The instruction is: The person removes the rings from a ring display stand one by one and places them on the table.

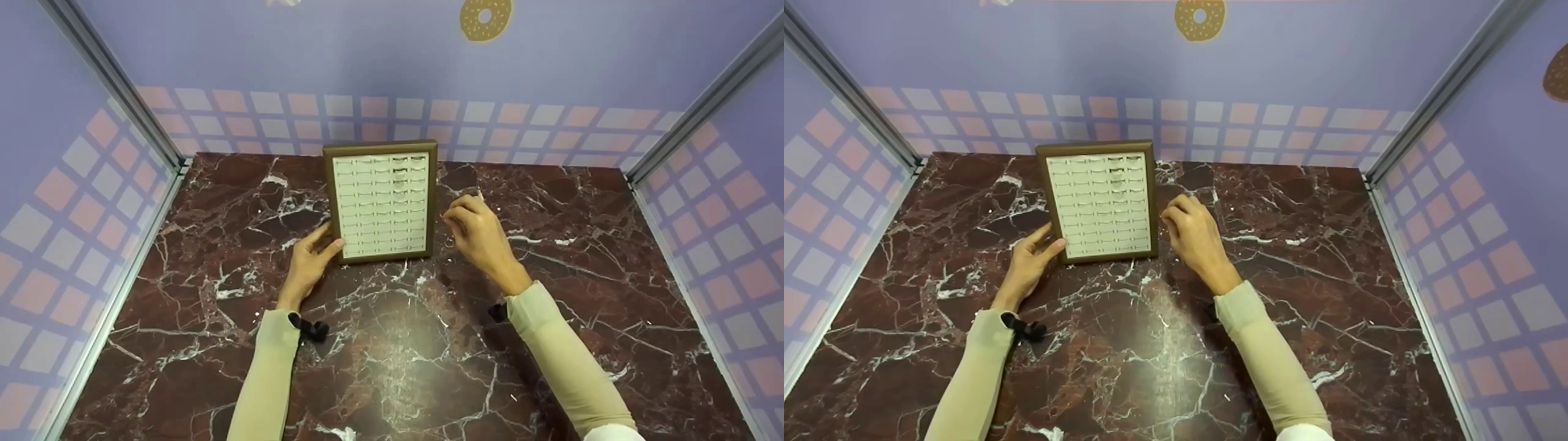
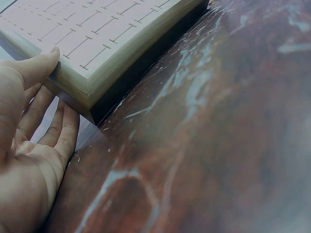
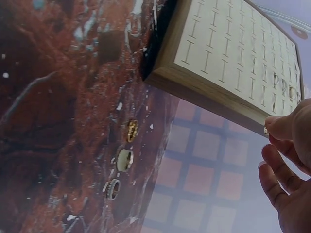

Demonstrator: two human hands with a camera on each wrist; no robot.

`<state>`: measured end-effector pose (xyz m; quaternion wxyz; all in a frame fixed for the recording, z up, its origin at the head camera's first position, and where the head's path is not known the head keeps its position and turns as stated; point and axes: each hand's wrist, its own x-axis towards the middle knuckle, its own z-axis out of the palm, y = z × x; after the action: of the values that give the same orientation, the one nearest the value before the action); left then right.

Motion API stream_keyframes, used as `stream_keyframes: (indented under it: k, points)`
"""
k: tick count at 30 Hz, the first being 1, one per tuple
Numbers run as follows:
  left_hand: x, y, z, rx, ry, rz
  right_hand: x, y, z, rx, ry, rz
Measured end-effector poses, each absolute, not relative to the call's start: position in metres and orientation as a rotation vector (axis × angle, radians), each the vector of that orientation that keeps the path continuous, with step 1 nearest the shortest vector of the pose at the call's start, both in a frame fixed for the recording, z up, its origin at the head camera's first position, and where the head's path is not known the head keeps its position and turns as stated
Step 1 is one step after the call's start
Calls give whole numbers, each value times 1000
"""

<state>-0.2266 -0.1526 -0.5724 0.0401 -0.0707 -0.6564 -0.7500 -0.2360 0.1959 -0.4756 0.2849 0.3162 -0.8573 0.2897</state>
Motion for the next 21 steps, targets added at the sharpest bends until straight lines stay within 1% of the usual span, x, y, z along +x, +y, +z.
stream_keyframes:
  k: [7,14,21]
  points:
    - [-227,-152,-572,-197,-1983,-2311,-234,200,-482,819,-2334,776]
    - [-226,-155,-568,-244,-1998,-2343,-232,204,-490,812,-2368,764]
    - [-214,-155,-542,-280,-2052,-2308,-232,207,-495,804,-2383,738]
